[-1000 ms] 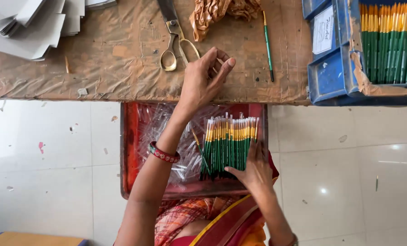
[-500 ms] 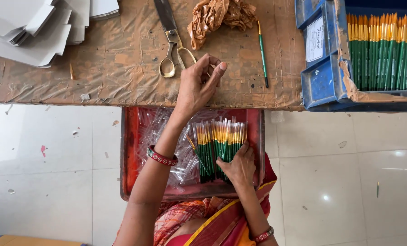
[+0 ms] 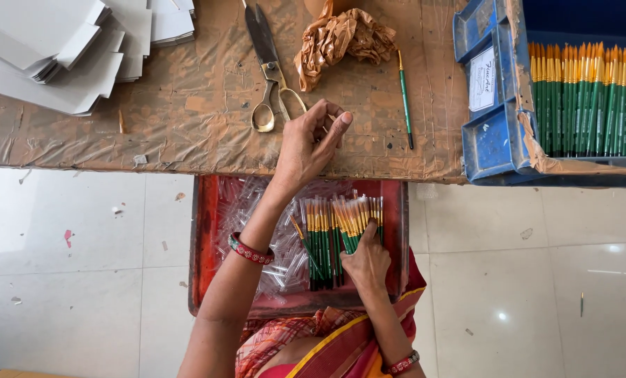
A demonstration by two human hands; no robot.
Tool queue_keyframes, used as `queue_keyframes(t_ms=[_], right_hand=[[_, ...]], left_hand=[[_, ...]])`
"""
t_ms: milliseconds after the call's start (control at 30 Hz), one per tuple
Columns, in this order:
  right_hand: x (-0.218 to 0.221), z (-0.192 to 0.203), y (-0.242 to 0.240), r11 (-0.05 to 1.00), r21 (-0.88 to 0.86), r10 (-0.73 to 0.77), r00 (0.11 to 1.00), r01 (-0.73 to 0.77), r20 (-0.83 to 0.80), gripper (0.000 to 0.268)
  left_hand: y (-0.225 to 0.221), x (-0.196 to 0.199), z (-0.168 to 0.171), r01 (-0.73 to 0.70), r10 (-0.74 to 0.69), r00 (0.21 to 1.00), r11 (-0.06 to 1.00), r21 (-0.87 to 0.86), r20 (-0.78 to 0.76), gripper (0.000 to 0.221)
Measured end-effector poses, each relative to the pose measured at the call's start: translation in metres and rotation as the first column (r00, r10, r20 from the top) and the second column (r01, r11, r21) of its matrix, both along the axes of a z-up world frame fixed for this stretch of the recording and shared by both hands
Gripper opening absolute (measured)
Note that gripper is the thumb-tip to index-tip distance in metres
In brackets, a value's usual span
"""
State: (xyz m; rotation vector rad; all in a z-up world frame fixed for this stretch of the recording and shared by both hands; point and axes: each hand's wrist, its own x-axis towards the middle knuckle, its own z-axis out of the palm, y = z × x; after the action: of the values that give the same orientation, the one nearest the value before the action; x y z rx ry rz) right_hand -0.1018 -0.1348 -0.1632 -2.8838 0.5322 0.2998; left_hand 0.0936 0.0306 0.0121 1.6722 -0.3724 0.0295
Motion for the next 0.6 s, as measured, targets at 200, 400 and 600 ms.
queue_keyframes(t_ms=[200,400,600], right_hand=[[-0.001,0.014,-0.016,0.901,0.337,-0.255,0.961,0.275,-0.104,0.089],[-0.044,0.003,-0.050,0.409,0.912,-0.411,0.886,-0.034,0.217,0.056],[-0.036,0.088,-0.054,0.036,0.964,-0.525,0.816,-0.263,0.242,0.057]], left_hand=[[0.001,0.001,0.000,-0.003,0.003,1.000,1.000,-0.017,0.027,0.035],[0.002,0.000,0.003,0.076,-0.077,0.996,0.997,-0.023,-0.050,0.034],[-0.005,-0.036,0.040,0.379,-0.401,0.912,0.906,-0.189,-0.090,0.049]])
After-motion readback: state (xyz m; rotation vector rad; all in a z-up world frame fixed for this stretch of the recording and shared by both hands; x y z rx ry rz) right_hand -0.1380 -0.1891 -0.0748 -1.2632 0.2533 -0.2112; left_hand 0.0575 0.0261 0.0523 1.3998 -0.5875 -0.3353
